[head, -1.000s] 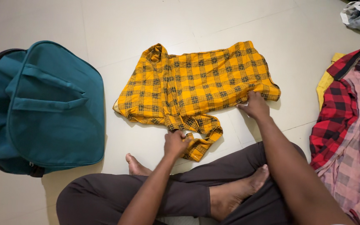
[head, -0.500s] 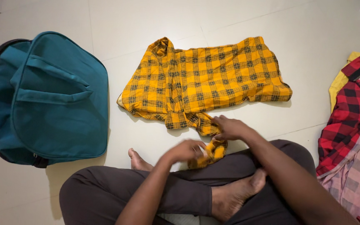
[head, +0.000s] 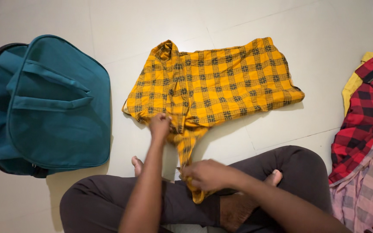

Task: The person lays a yellow plaid shirt flat on the floor and folds the sides and sleeves inward to create a rectangular shape.

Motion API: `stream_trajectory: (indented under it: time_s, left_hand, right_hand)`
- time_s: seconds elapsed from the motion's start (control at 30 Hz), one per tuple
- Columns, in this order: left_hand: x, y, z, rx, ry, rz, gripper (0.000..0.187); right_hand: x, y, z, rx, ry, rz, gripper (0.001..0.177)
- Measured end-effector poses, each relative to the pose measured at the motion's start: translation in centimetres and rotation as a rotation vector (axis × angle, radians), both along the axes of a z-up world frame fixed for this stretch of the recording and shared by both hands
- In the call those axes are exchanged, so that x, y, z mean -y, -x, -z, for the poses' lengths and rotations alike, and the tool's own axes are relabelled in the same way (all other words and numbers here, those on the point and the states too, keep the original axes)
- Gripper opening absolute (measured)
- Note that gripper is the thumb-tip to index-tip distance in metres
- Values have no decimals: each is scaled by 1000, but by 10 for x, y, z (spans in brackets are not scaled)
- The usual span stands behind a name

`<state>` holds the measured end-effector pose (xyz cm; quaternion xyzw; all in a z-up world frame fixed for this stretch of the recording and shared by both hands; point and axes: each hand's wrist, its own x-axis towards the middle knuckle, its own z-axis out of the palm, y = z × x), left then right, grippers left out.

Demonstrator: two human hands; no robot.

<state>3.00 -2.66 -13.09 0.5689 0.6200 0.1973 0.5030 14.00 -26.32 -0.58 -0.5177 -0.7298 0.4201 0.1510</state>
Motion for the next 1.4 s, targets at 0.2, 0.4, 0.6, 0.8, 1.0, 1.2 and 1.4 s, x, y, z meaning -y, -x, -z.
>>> stream_trajectory:
  time_s: [0.2,0.4,0.6,0.8,1.0,1.2,1.4]
  left_hand:
    - [-50,6,-72,488,100,-8,36]
    - [-22,53,-98,-612,-228,502,61]
    - [-4,68,-74,-894,-30,427,93]
    - [1,25,-35,-895,-327,622,83]
    - [-12,24,8,-832,-266,716,78]
    - [-36,19,16,-833,-428,645,80]
    - [-76,-2,11,-794,-502,572,78]
  right_hand:
    - [-7,0,-25,-758,280,-320,36]
    - [-5,-19,-31,69,97,-49,44]
    - [-8,-261,66,495,167,824,42]
    - [46,-407,142,339,246,1450,89]
    - [25,-387,147,472,218,937,81]
    - [15,-358,79,-492,73,1041,46]
    - [0,-355,70,-655,-90,1428,34]
